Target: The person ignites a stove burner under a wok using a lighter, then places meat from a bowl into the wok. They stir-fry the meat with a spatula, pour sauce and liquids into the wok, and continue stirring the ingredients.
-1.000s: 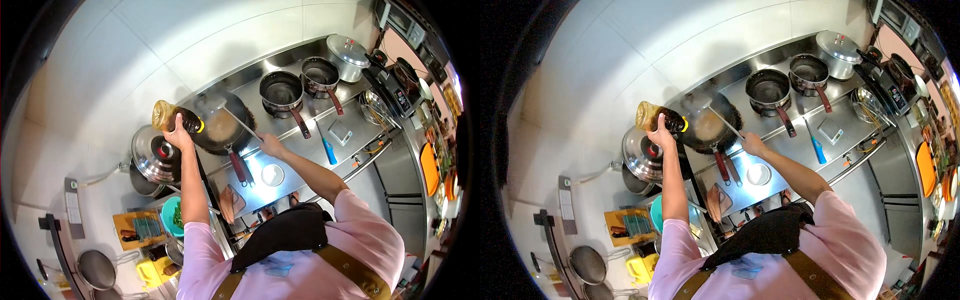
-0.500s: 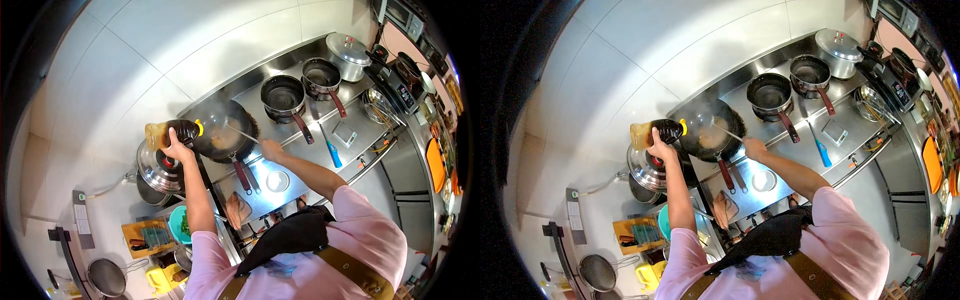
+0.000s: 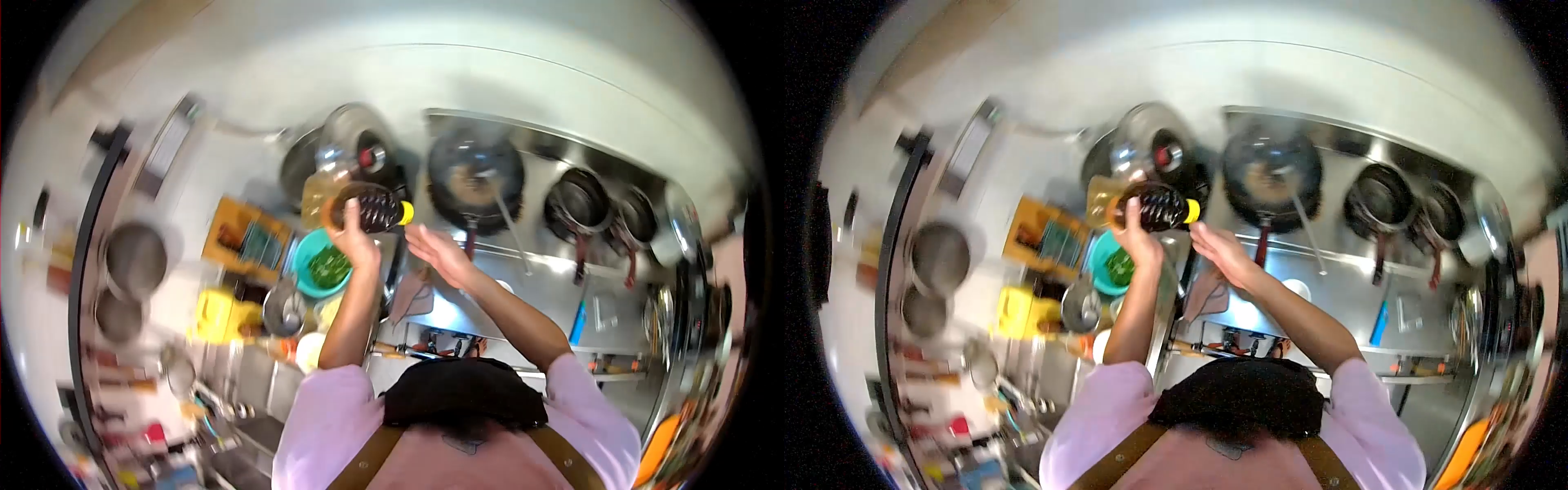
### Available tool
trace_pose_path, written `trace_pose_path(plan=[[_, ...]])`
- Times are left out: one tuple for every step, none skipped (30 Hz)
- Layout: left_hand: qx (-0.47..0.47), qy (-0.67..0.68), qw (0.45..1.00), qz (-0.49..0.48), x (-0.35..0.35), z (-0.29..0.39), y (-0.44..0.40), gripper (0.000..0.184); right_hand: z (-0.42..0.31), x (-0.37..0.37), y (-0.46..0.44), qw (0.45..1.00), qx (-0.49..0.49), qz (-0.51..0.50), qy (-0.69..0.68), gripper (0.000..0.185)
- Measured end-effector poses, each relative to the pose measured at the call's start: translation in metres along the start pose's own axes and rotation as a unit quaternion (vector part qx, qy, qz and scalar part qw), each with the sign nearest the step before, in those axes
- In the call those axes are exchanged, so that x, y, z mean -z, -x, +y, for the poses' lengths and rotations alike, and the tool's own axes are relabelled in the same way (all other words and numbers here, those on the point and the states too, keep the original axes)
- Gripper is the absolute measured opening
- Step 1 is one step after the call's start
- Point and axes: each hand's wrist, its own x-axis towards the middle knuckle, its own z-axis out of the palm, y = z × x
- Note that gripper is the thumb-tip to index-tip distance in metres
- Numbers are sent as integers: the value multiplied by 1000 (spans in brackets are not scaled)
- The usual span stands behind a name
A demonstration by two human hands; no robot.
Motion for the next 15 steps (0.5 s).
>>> trace_pose_path(plan=[[-37,-46,998,2,16,18,-7,47,2,-11,10,997,-12,-62,51,59],[-68,-91,994,0,30,36,-12,50,1,-15,19,988,-17,-121,100,60],[-72,-177,981,-16,59,47,-29,51,1,-10,21,976,2,-112,187,57],[-101,-217,971,-16,73,66,-42,51,-2,-2,23,957,33,-96,273,53],[-100,-229,968,-24,96,75,-60,51,-7,9,27,969,-6,-50,241,51],[-96,-239,966,-32,122,80,-78,50,-12,22,34,977,-45,-2,210,49],[-118,-261,958,-23,143,85,-93,49,-15,38,42,975,-40,16,219,49],[-137,-285,949,-15,164,90,-108,48,-16,51,51,973,-37,35,226,48],[-152,-308,939,-10,188,89,-123,47,-18,59,60,972,-41,52,224,48],[-165,-331,929,-6,214,86,-138,46,-21,64,69,972,-46,70,221,48],[-148,-356,923,-11,239,82,-152,45,-23,68,76,971,-49,89,217,47],[-133,-345,929,-1,265,69,-165,52,-23,72,82,971,-51,98,211,47],[-113,-339,934,9,282,61,-170,52,-22,75,87,971,-51,108,206,46],[-94,-332,938,20,295,53,-172,53,-20,75,91,971,-52,116,200,45],[-85,-338,937,19,305,45,-171,53,-18,73,95,969,-52,131,203,44]])
